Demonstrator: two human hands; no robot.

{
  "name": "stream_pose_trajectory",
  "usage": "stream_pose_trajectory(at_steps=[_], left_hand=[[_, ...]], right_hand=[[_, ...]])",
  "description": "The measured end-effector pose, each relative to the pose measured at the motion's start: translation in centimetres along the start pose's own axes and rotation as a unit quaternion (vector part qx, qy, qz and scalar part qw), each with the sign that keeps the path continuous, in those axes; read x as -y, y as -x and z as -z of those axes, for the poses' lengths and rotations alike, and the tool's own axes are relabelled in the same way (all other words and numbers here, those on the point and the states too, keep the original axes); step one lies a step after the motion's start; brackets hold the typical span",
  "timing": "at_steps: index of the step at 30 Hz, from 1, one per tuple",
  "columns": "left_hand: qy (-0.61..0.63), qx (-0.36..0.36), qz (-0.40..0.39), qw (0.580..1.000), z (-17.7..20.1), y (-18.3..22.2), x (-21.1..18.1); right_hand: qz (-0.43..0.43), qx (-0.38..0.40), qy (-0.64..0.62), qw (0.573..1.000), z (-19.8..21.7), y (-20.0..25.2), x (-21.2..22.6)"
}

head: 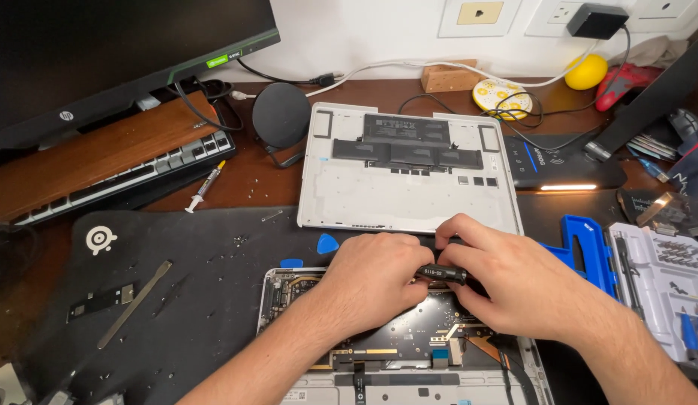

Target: Securing screws and adjusting components on a laptop motherboard using a precision screwdriver.

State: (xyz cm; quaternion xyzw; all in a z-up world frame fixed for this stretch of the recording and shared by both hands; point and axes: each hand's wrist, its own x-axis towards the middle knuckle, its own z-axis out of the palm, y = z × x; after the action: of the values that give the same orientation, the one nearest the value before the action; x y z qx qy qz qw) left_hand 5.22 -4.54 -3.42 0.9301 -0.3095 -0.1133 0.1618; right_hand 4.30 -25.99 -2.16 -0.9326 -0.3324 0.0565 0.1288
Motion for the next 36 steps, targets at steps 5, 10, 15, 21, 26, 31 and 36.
stream_pose_trajectory(at_steps=[5,10,15,21,26,31,36], left_hand=[[0.023,-0.010,-0.010,1.000,-0.29,-0.09,0.52],[0.024,-0.008,-0.015,1.000,-0.30,-0.10,0.68],[0.027,-0.016,-0.019,0.999,-0.63,-0.25,0.90],[0.023,-0.012,-0.030,0.999,-0.65,-0.27,0.80],[0.034,0.006,-0.023,0.999,-0.28,-0.03,0.65],[0.038,0.019,-0.018,0.999,0.08,0.05,0.54],[0.050,0.002,-0.036,0.998,0.00,0.30,0.67]], right_hand=[[0.026,-0.030,0.009,0.999,-0.57,-0.05,-0.48],[0.023,-0.015,0.002,1.000,-0.45,-0.15,-0.33],[0.031,0.000,-0.008,0.999,-0.33,-0.07,-0.39],[0.030,-0.002,-0.007,1.000,-0.76,0.06,-0.74],[0.022,-0.001,-0.007,1.000,-0.92,0.33,-0.67],[0.032,-0.009,-0.019,0.999,-0.82,0.39,-0.77],[0.021,-0.016,-0.064,0.998,-0.61,0.67,-1.07]])
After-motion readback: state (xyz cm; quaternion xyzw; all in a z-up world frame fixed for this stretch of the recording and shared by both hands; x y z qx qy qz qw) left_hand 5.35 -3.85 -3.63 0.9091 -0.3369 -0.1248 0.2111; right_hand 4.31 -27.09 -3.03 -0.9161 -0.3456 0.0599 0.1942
